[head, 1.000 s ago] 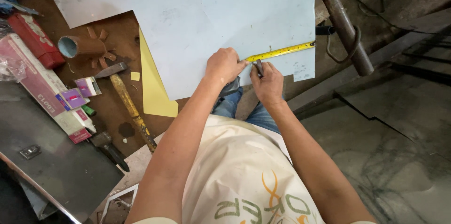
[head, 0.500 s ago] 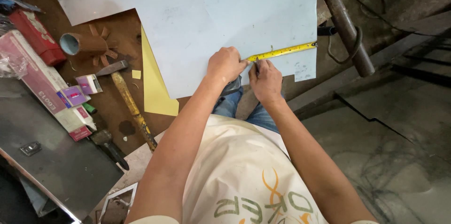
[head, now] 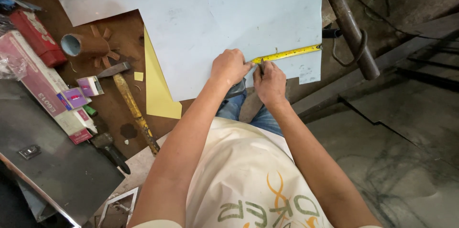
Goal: Measure and mark a metal sheet using a tape measure and square, then cut it with shears.
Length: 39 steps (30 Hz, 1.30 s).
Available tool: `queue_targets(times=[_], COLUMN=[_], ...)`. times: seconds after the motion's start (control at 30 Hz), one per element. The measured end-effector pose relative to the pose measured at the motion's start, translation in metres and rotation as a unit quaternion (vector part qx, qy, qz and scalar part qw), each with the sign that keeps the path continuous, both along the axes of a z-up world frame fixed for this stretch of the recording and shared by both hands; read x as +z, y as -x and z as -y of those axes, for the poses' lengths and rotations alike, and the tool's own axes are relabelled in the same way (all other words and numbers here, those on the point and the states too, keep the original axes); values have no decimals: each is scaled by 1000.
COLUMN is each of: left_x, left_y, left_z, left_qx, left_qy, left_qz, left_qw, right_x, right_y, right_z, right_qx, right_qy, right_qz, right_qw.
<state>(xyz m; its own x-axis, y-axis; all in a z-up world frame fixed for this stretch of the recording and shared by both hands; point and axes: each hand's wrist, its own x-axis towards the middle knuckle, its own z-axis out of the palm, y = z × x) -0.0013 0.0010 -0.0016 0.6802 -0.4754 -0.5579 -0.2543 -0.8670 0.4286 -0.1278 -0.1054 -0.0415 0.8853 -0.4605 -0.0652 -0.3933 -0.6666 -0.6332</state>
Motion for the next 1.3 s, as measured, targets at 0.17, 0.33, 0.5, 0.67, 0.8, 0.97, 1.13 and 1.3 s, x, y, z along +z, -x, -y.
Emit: queue_targets(times=[0.17,0.33,0.5,0.67,0.8,0.97,1.13,1.3], left_x=[3,0,0,1,4,6,7,4], left_y=[-1,-1,-2,-3,-4,-5,-5,-5], left_z=[0,-1,0,-1,2,2,2,0], left_qx=[-1,-1,-7,-2,-4,-2,0,3], left_qy=[-1,8,8,6,-7,-1,0,8], left_qz=[-6,5,2,-12,-28,-28,-27,-24], left_qw=[1000,1000,1000,1000,1000,1000,1000,1000], right_x=[1,-2,1,-4,-7,-8,-2,-1], right_y=[3,7,8,10,12,12,10,8], right_z=[0,1,1,1,2,2,1,1], right_qx=[-11,-5,-9,-30,-27,-32,-32,-35], right_qy=[-27,-24,-45,-63,-67,-56,-59,-63], right_qz=[42,60,62,59,53,70,58,54], right_qw=[999,998,997,996,996,995,996,996])
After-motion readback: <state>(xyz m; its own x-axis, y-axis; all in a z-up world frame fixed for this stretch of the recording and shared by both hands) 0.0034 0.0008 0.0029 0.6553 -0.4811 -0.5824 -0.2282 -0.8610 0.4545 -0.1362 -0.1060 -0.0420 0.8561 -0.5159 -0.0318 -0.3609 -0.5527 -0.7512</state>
